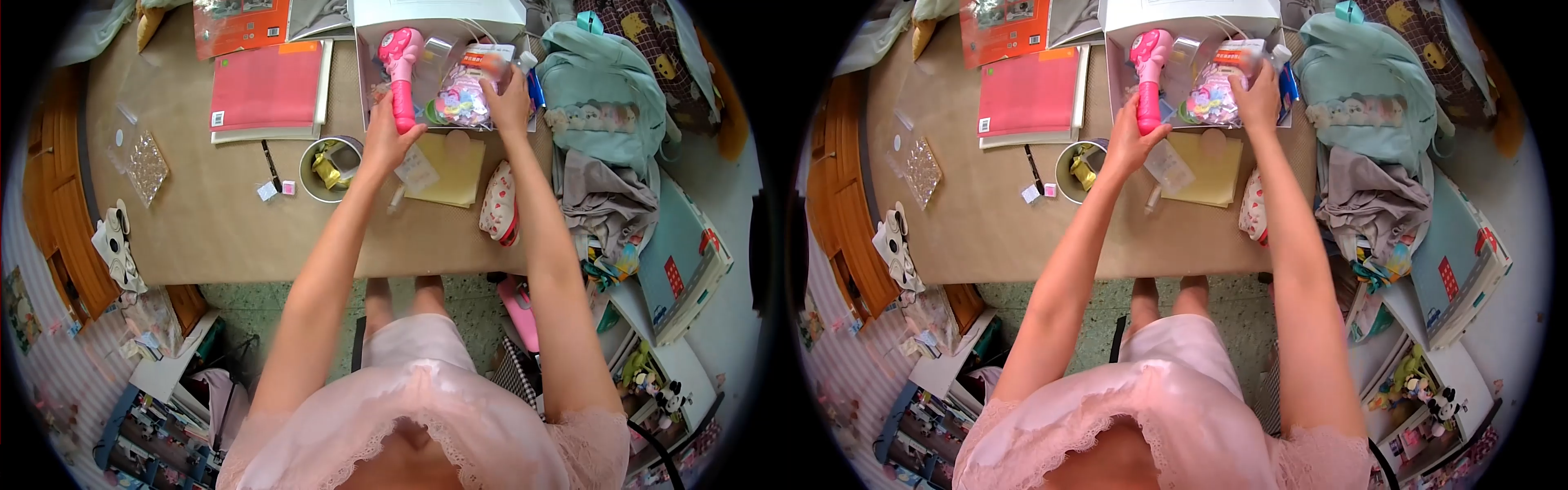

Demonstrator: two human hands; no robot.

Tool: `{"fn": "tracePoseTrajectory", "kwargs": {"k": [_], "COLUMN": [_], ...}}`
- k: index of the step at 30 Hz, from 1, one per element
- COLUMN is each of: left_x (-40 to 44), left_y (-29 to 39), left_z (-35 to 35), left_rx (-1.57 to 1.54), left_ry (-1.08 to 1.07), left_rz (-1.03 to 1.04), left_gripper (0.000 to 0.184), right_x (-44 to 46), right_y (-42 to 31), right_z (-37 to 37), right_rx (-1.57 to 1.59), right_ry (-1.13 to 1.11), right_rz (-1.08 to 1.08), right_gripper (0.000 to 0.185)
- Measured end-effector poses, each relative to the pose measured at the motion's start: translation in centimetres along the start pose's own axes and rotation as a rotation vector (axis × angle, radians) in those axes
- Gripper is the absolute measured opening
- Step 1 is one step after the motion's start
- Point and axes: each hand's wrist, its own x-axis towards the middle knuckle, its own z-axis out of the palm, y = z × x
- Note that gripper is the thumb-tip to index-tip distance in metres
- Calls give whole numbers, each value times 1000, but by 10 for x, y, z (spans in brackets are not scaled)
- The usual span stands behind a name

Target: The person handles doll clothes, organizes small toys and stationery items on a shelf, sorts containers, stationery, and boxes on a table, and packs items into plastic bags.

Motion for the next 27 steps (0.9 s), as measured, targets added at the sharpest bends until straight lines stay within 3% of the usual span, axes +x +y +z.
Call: {"fn": "tracePoseTrajectory", "kwargs": {"k": [2, 6, 7, 9, 14, 16, 18, 20, 21, 22, 24, 25, 27], "left_x": [6, 9, 9, 8, 15, 13, 11, 2, 0, -1, -4, -5, -3], "left_y": [-8, 8, 8, 3, -14, -16, -17, -28, -29, -31, -28, -26, -22], "left_z": [-1, -14, -14, -16, -21, -20, -19, -7, -5, -4, -5, -10, -31], "left_rx": [-19, 64, 171, 282, 206, 145, 22, -152, -326, -320, -419, -417, -280], "left_ry": [-146, -240, -257, -274, -339, -357, -384, -315, -239, -239, -207, -215, -160], "left_rz": [71, -95, -120, -150, -126, -159, -226, -251, -273, -272, -318, -316, -321], "left_gripper": [81, 86, 85, 83, 76, 74, 72, 72, 72, 72, 69, 69, 63], "right_x": [-19, -80, -94, -117, -130, -141, -159, -176, -180, -180, -182, -184, -186], "right_y": [-30, -50, -47, -45, -44, -49, -58, -68, -71, -69, -64, -60, -53], "right_z": [-26, -41, -33, -22, -15, -17, -12, -4, 3, 10, 20, 23, 29], "right_rx": [-68, 252, 249, 86, 152, 102, 92, 85, 123, 127, 89, 89, 80], "right_ry": [110, -512, -515, -308, -247, -329, -393, -534, -456, -453, -850, -846, -517], "right_rz": [-71, 296, 296, -156, -271, -501, -510, -78, 61, 64, 600, 607, 449], "right_gripper": [46, 41, 41, 47, 58, 62, 64, 65, 63, 63, 46, 46, 26]}}
